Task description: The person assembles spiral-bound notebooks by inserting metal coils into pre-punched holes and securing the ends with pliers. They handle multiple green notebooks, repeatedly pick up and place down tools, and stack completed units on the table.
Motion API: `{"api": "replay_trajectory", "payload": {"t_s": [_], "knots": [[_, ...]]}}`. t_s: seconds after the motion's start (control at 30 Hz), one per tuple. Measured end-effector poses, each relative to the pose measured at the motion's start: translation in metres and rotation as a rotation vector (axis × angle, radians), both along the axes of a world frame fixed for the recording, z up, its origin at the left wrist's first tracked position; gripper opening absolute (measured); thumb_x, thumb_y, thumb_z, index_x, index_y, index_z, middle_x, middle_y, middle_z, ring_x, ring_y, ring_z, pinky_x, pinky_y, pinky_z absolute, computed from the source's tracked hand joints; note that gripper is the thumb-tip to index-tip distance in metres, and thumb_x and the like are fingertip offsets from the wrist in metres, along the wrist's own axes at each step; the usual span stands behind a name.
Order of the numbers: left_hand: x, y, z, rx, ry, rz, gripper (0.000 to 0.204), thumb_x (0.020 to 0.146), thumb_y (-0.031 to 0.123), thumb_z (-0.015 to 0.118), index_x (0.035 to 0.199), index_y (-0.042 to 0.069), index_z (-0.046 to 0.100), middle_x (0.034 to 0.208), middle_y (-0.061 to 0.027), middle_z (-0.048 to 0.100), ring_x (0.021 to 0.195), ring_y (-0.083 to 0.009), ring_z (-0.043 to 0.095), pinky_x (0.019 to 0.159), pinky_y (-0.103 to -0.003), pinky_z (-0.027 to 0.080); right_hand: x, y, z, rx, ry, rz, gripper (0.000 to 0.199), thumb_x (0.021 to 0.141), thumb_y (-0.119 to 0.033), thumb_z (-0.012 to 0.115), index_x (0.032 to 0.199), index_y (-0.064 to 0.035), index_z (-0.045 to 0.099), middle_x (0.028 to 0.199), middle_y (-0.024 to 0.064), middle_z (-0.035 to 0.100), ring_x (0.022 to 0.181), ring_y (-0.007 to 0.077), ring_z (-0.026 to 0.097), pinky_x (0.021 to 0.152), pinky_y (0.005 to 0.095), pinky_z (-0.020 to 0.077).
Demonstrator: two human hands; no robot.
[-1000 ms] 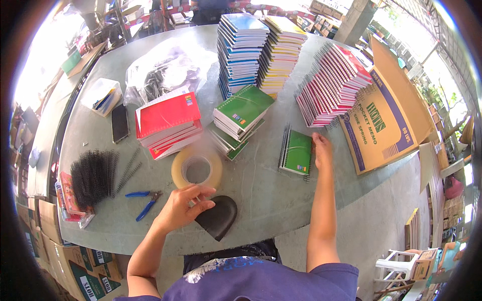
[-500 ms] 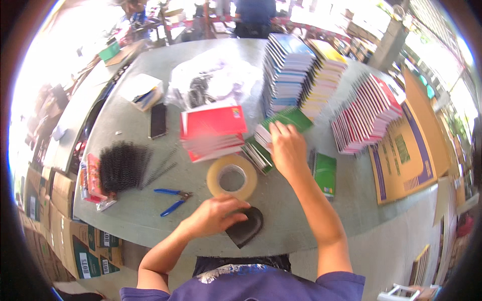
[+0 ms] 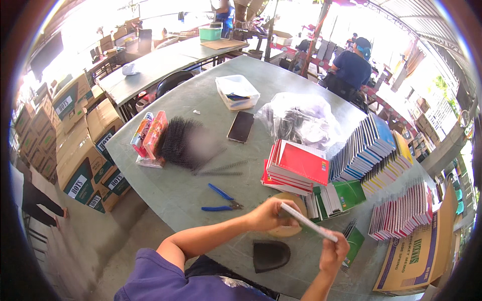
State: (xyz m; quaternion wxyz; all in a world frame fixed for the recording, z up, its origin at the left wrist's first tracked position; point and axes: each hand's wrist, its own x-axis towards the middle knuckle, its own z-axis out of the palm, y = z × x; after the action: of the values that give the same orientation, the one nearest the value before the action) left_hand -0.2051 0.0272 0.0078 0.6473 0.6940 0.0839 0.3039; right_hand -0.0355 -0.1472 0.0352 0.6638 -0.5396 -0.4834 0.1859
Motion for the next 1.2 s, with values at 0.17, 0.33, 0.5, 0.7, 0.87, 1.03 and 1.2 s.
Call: {"api": "replay_trajectory", "payload": {"t_s": [0.17, 0.33, 0.5, 0.7, 0.87, 1.03, 1.2], "knots": [[-0.014, 0.027, -0.028, 0.149, 0.401, 0.222, 0.02, 0.075, 0.004, 0.073, 0.094, 0.001, 0.067, 0.093, -0.0075, 0.068, 0.085, -0.0155, 0.063, 0.078, -0.03, 0.05, -0.008, 0.056, -0.026, -0.182, -0.003, 0.047, 0.017, 0.08, -0.007, 0.07, 0.094, 0.0006, 0.064, 0.096, 0.0124, 0.069, 0.092, 0.0182, 0.065, 0.084, 0.0298, 0.0486], [-0.004, 0.02, -0.066, 0.063, 0.227, 0.318, 0.022, 0.072, -0.004, 0.072, 0.091, 0.002, 0.064, 0.093, -0.0057, 0.067, 0.086, -0.0161, 0.063, 0.078, -0.03, 0.05, -0.016, 0.078, -0.07, -0.246, 0.125, 0.094, 0.023, 0.077, -0.007, 0.073, 0.096, 0.0002, 0.064, 0.102, 0.0112, 0.068, 0.091, 0.0187, 0.064, 0.085, 0.0316, 0.0478], [-0.01, 0.024, -0.059, 0.164, 0.287, 0.328, 0.023, 0.072, 0.0, 0.074, 0.093, 0.002, 0.064, 0.097, -0.0077, 0.066, 0.089, -0.0181, 0.063, 0.081, -0.032, 0.049, -0.055, 0.08, 0.016, -0.057, -0.742, -0.389, 0.021, 0.079, -0.011, 0.068, 0.098, -0.0021, 0.063, 0.091, 0.0096, 0.068, 0.096, 0.0239, 0.063, 0.095, 0.037, 0.041], [-0.042, 0.046, -0.037, 0.581, 0.279, 0.319, 0.035, 0.072, 0.004, 0.073, 0.105, 0.005, 0.064, 0.103, -0.0105, 0.065, 0.092, -0.0202, 0.063, 0.081, -0.033, 0.049, -0.058, 0.098, -0.012, -0.351, -0.937, -0.135, 0.012, 0.078, -0.012, 0.064, 0.09, -0.0095, 0.064, 0.078, 0.0065, 0.066, 0.075, 0.0237, 0.063, 0.069, 0.0381, 0.0477], [-0.148, 0.107, -0.048, 0.726, 0.782, 0.89, 0.014, 0.083, 0.014, 0.061, 0.087, 0.002, 0.066, 0.079, -0.0143, 0.065, 0.073, -0.0315, 0.063, 0.07, -0.037, 0.05, -0.047, 0.093, 0.009, -0.326, -0.902, -0.101, 0.007, 0.079, -0.011, 0.062, 0.086, -0.0107, 0.063, 0.074, 0.0062, 0.065, 0.071, 0.0254, 0.062, 0.062, 0.038, 0.0467], [-0.153, 0.118, -0.089, 0.906, 1.051, 0.923, 0.019, 0.085, 0.019, 0.061, 0.095, 0.003, 0.063, 0.089, -0.0159, 0.061, 0.08, -0.0339, 0.062, 0.071, -0.043, 0.05, -0.033, 0.111, -0.031, -0.309, -0.929, -0.185, 0.01, 0.078, -0.009, 0.065, 0.087, -0.0076, 0.065, 0.077, 0.0123, 0.065, 0.07, 0.0307, 0.063, 0.061, 0.0407, 0.0469], [-0.145, 0.106, -0.042, 0.913, 0.922, 0.955, 0.015, 0.086, 0.019, 0.057, 0.09, 0.005, 0.059, 0.084, -0.0167, 0.062, 0.078, -0.0333, 0.063, 0.067, -0.042, 0.051, -0.042, 0.103, -0.017, -0.306, -0.906, -0.194, 0.01, 0.077, -0.008, 0.065, 0.087, -0.0068, 0.065, 0.079, 0.0113, 0.066, 0.071, 0.0305, 0.062, 0.062, 0.0397, 0.0466]]}}
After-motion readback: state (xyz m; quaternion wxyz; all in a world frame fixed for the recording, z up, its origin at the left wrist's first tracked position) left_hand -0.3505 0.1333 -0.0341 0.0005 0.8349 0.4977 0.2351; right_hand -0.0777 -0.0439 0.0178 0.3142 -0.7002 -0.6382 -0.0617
